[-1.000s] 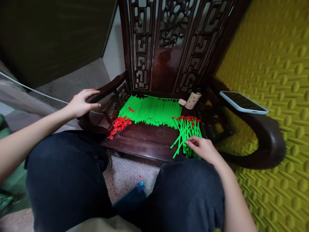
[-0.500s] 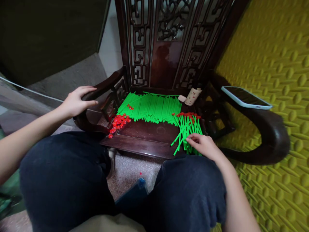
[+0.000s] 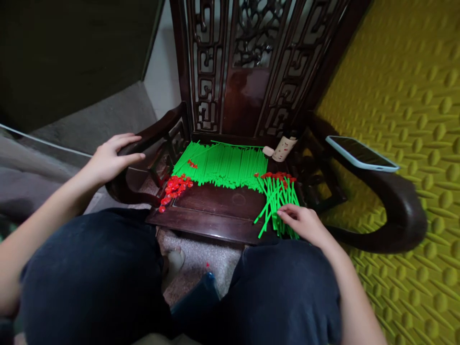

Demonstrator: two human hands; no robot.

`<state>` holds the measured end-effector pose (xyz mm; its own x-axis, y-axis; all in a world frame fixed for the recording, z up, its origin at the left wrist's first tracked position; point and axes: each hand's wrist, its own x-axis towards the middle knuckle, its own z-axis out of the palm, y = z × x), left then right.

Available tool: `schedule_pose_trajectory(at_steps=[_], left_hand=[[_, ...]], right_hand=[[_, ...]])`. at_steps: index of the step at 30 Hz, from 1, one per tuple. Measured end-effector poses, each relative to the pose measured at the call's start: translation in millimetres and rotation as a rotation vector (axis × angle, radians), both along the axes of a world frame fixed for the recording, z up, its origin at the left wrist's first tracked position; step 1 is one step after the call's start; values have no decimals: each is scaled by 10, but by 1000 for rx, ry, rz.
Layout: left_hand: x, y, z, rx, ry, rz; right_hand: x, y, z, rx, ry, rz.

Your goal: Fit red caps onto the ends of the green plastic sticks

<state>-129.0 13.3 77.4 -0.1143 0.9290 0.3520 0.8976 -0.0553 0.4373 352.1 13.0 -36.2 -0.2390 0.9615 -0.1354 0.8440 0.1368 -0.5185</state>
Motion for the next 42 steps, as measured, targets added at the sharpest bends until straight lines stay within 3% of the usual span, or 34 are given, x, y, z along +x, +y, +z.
schedule_pose_trajectory(at_steps=[2, 5, 7, 8, 10, 11, 13, 15, 17, 19, 21, 24, 29, 34, 38, 42], left_hand=[[19, -52, -9, 66, 11, 17], [86, -190, -9, 413, 100, 47], [172, -292, 19, 534, 77, -107], [230, -333, 42, 508, 29, -256], [374, -372, 83, 248, -113, -585], [458, -364, 87, 85, -180, -685], [633, -290, 17, -43, -335, -738], [793, -153, -195, -186, -429, -728], [905, 9, -541, -259, -487, -611], [954, 155, -943, -231, -363, -378], [943, 259, -1296, -205, -300, -290], [865, 348, -1589, -196, -232, -224], [806, 480, -1642, -232, -74, -141], [848, 554, -1728, -293, 11, -72], [817, 547, -1765, -283, -52, -65], [797, 580, -1699, -237, -233, -50]], right_hand=[[-12, -14, 73, 40, 11, -24], [-36, 9, 232, 63, 28, -23], [-100, 60, 371, 49, 18, 27], [-158, 94, 444, 40, 4, 66], [-334, 176, 573, 25, -25, 161], [-447, 221, 616, 13, -31, 216], [-702, 317, 640, -31, -11, 348], [-955, 424, 567, -111, 13, 459], [-1167, 555, 412, -132, 11, 489], [-1327, 711, 213, -107, -5, 453], [-1449, 878, 16, -49, -21, 374], [-1618, 1079, -212, 0, -24, 265], [-1912, 1223, -419, -18, 13, 110], [-2071, 1395, -566, -171, 118, -51], [-2118, 1537, -628, -339, 269, -205], [-2118, 1556, -551, -514, 462, -321]])
